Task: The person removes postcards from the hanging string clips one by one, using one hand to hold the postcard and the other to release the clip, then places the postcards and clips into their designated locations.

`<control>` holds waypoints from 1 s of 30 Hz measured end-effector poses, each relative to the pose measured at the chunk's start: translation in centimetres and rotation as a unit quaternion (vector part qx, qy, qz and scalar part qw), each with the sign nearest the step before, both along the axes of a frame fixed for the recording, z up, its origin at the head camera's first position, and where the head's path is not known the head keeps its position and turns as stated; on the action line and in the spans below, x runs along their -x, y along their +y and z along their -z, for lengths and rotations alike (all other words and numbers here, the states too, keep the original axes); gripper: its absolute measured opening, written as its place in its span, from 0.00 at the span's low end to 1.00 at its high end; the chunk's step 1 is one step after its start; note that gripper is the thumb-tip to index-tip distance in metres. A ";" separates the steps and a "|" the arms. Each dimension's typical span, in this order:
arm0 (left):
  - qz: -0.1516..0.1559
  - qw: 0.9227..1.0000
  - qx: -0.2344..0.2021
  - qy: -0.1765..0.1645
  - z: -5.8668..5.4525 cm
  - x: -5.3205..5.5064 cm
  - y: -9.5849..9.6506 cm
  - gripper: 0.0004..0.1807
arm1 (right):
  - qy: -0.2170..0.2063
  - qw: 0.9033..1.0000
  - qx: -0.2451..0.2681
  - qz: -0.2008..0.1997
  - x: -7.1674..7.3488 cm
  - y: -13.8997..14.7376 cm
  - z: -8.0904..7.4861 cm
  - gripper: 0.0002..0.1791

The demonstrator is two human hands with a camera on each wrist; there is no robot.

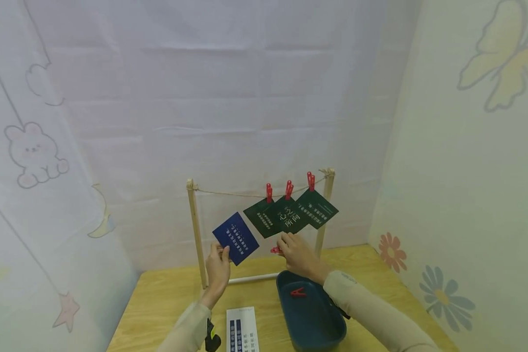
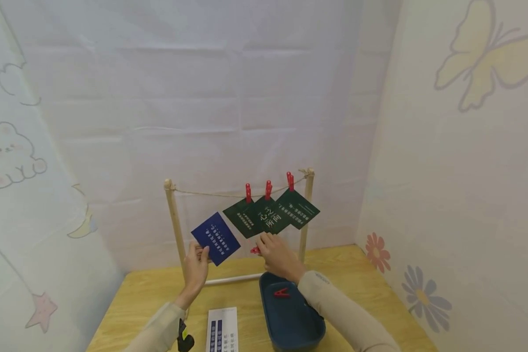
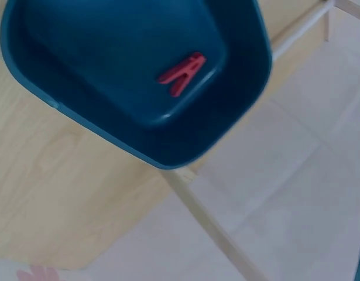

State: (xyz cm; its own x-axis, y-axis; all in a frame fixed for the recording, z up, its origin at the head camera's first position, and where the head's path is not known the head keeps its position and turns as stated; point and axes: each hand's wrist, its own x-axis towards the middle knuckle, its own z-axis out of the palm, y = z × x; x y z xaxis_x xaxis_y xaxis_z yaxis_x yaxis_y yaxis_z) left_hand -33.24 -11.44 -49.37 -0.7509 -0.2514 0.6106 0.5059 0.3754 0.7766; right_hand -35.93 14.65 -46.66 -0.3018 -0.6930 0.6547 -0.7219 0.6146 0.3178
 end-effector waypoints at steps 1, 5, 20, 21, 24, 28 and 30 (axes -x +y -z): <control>0.000 1.000 0.000 -0.002 0.2 0.0 0.0 0.03 | -0.003 1.000 -0.004 0.003 -0.1 0.1 0.3 0.08; -0.001 1.000 0.004 -0.016 0.8 -0.2 -0.1 0.02 | -0.017 0.999 -0.019 0.023 -0.1 0.5 1.5 0.10; -0.022 0.998 0.015 -0.053 3.0 -0.8 -1.2 0.03 | -0.046 0.992 -0.075 0.095 0.1 2.5 5.7 0.12; -0.022 0.998 0.016 -0.055 3.1 -0.8 -1.3 0.03 | -0.053 0.991 -0.080 0.098 0.1 2.7 5.8 0.12; -0.025 0.997 0.020 -0.063 3.5 -0.9 -1.6 0.03 | -0.078 0.987 -0.094 0.103 0.0 3.0 6.3 0.11; -0.033 0.996 0.030 -0.074 4.2 -1.1 -2.0 0.03 | -0.098 0.985 -0.103 0.098 -0.1 3.1 6.8 0.11; -0.031 0.996 0.037 -0.078 4.4 -1.2 -2.2 0.04 | -0.103 0.984 -0.107 0.095 -0.2 3.0 7.0 0.11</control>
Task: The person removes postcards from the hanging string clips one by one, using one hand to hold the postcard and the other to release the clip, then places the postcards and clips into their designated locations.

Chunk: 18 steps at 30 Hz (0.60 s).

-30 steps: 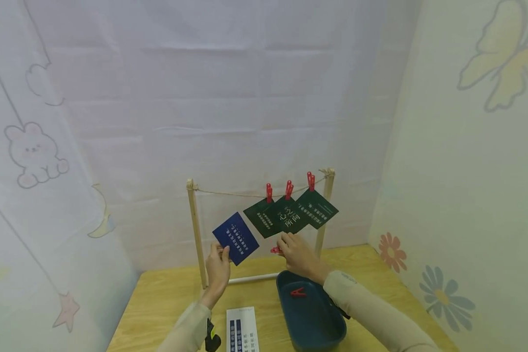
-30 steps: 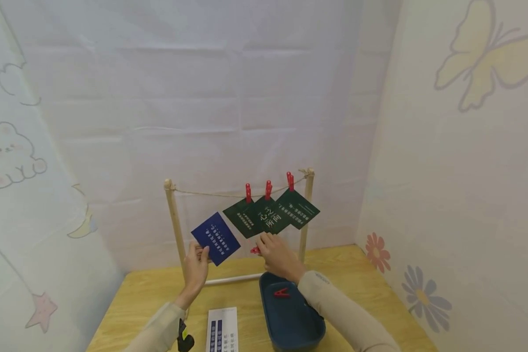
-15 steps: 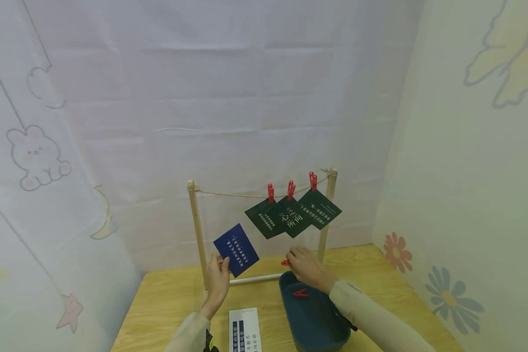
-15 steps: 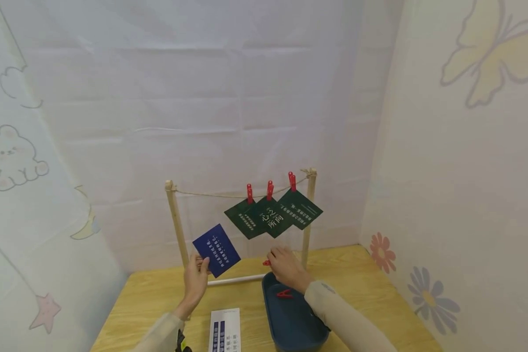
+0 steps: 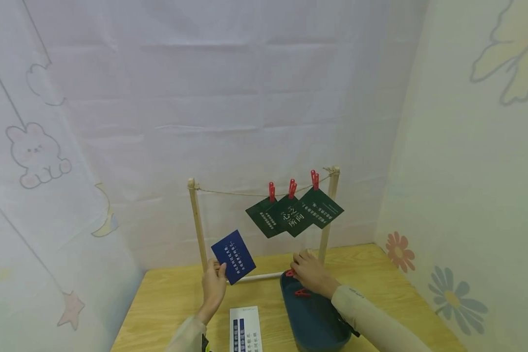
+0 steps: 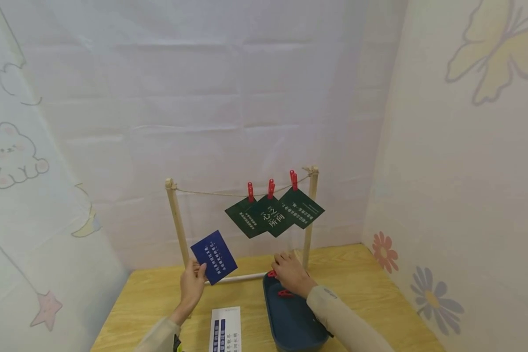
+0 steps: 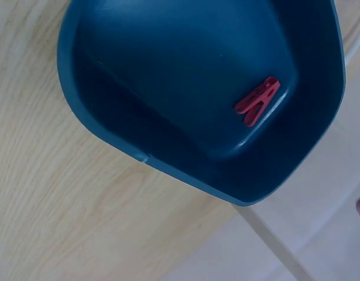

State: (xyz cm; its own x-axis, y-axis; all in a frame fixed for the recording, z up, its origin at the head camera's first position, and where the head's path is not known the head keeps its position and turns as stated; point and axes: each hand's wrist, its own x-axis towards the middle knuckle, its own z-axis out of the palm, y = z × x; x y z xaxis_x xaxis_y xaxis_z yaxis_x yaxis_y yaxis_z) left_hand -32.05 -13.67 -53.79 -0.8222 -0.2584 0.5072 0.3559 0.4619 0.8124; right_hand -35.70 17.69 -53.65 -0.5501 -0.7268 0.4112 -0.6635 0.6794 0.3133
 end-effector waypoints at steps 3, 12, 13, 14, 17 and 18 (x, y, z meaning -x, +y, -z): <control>0.015 1.000 0.006 -0.009 0.4 -0.2 -0.2 0.04 | -0.020 1.000 -0.011 0.010 -0.4 0.1 0.4 0.11; 0.005 0.997 0.060 -0.047 1.0 -0.6 -0.4 0.05 | -0.111 0.991 -0.041 0.055 -0.8 0.4 1.8 0.06; 0.005 0.996 0.066 -0.052 1.1 -0.7 -0.4 0.05 | -0.117 0.991 -0.042 0.058 -0.9 0.5 1.9 0.06; 0.007 0.996 0.072 -0.057 1.3 -0.8 -0.4 0.05 | -0.121 0.990 -0.042 0.061 -1.0 0.6 2.0 0.06; 0.016 0.993 0.088 -0.073 1.8 -1.1 -0.4 0.04 | -0.134 0.988 -0.043 0.070 -1.3 0.8 2.3 0.06; 0.021 0.992 0.092 -0.079 2.1 -1.2 -0.5 0.04 | -0.137 0.987 -0.042 0.070 -1.4 0.9 2.5 0.06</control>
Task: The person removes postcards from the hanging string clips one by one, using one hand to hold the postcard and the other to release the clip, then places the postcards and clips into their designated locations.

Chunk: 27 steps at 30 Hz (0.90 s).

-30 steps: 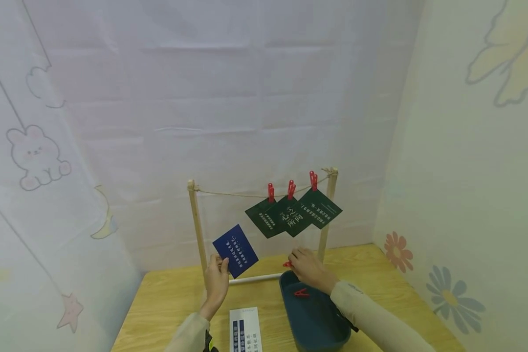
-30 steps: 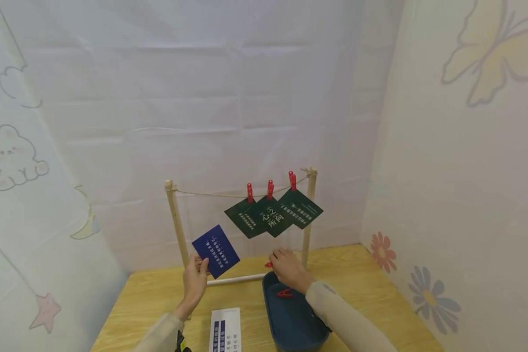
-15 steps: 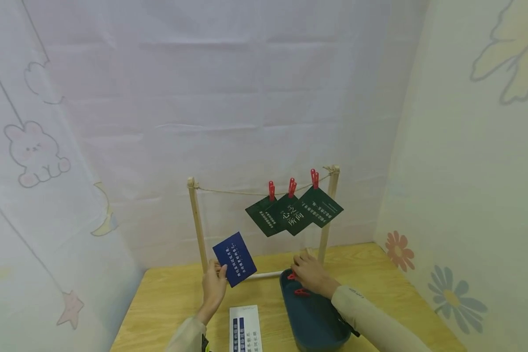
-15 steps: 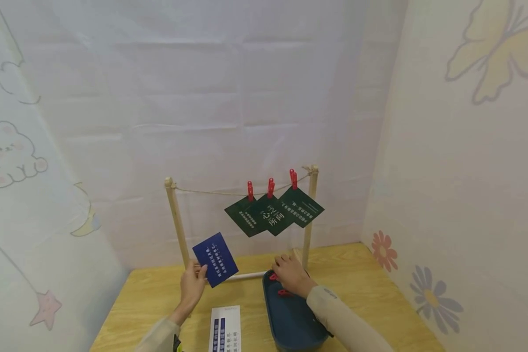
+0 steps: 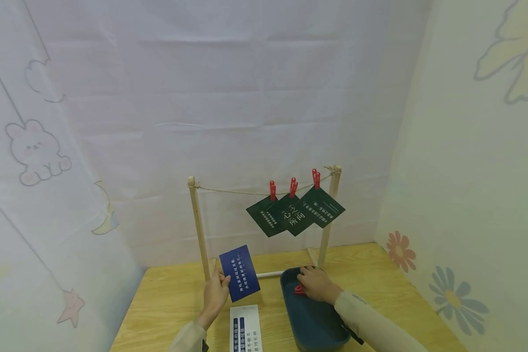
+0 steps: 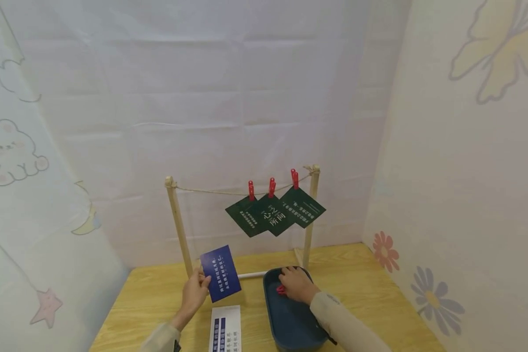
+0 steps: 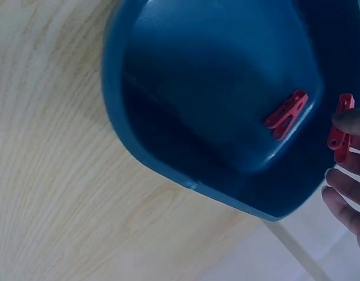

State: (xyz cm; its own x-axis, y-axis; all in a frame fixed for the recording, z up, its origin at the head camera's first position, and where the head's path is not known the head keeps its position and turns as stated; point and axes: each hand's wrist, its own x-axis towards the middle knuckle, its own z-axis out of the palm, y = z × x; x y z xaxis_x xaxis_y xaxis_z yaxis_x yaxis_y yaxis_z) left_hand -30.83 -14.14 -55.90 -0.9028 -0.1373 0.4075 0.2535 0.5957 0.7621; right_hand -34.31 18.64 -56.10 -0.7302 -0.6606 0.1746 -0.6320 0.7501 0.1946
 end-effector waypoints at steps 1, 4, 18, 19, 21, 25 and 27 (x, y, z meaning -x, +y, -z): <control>0.003 1.000 0.006 -0.007 0.3 -0.1 0.0 0.04 | -0.003 1.000 0.001 0.001 -0.1 0.1 0.1 0.06; 0.027 0.999 0.020 -0.020 1.1 -0.4 -0.1 0.05 | -0.013 1.000 -0.002 0.005 -0.4 0.2 0.4 0.07; 0.104 0.993 0.026 -0.045 5.7 -2.1 -1.0 0.08 | -0.027 0.999 -0.018 0.021 -1.1 0.4 3.1 0.07; 0.112 0.993 0.032 -0.016 6.6 -1.8 -1.4 0.08 | -0.029 0.999 -0.018 0.022 -1.1 0.4 3.3 0.08; 0.118 0.992 0.037 -0.002 7.5 -1.9 -1.7 0.09 | -0.034 0.999 -0.020 0.024 -1.0 0.5 3.5 0.10; 0.116 0.992 0.040 -0.031 7.7 -2.2 -1.9 0.09 | -0.045 0.998 -0.016 0.028 -0.8 0.6 3.7 0.13; 0.106 0.991 0.055 -0.066 7.1 -2.6 -1.8 0.09 | -0.049 0.998 -0.015 0.033 -0.8 0.6 3.9 0.13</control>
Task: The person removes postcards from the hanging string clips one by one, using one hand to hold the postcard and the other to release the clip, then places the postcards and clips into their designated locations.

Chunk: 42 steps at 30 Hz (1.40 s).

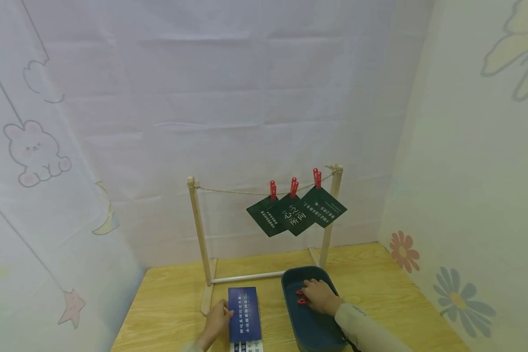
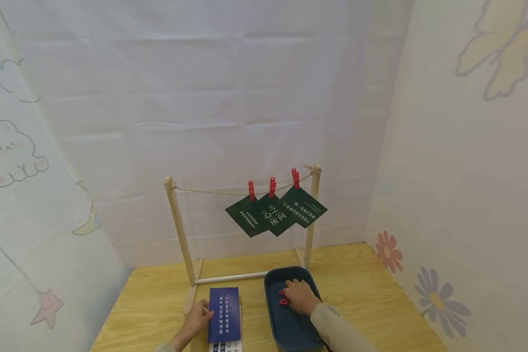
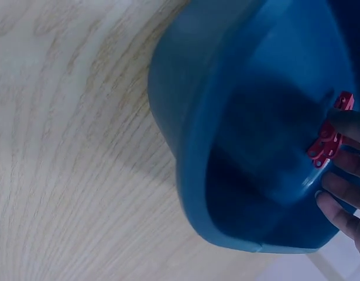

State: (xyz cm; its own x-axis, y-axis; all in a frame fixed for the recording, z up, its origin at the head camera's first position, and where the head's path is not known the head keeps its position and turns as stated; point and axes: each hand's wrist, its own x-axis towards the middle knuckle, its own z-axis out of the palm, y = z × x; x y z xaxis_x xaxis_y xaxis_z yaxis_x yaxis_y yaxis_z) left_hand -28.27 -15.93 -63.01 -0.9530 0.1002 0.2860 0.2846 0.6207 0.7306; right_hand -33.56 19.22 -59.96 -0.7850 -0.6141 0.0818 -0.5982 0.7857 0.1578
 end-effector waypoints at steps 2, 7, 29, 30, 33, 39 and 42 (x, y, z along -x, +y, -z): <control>0.001 1.000 0.013 -0.020 0.0 -0.2 0.0 0.09 | -0.001 1.000 0.001 0.005 0.1 0.0 0.2 0.13; 0.024 0.998 0.019 -0.050 0.6 -1.0 -0.1 0.08 | 0.006 1.000 -0.002 0.016 0.3 0.0 1.2 0.12; 0.013 0.993 0.084 -0.078 0.3 -1.9 0.2 0.09 | 0.045 0.999 -0.007 0.008 0.2 -0.2 0.7 0.08; 0.009 0.993 0.091 -0.078 0.4 -1.9 0.2 0.09 | 0.047 0.999 -0.008 0.007 0.2 -0.2 0.4 0.09; -0.007 0.991 0.099 -0.084 0.5 -1.8 0.2 0.08 | 0.050 0.999 -0.012 0.004 0.3 -0.1 -0.1 0.10; -0.008 0.992 0.087 -0.092 0.3 -1.4 -0.2 0.10 | 0.080 0.997 0.005 -0.014 0.6 0.3 -1.2 0.11; 0.018 0.994 0.036 -0.103 -0.4 -0.8 -0.4 0.12 | 0.094 0.994 0.046 -0.026 0.7 0.5 -2.6 0.10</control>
State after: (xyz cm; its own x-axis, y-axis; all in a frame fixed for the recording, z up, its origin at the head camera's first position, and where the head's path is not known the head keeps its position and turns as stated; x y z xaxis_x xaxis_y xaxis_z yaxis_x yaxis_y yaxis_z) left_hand -27.43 -16.34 -62.56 -0.9860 0.1489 0.0755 0.1564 0.6659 0.7295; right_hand -34.27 19.67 -57.35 -0.7184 -0.6360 0.2818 -0.6044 0.7712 0.1999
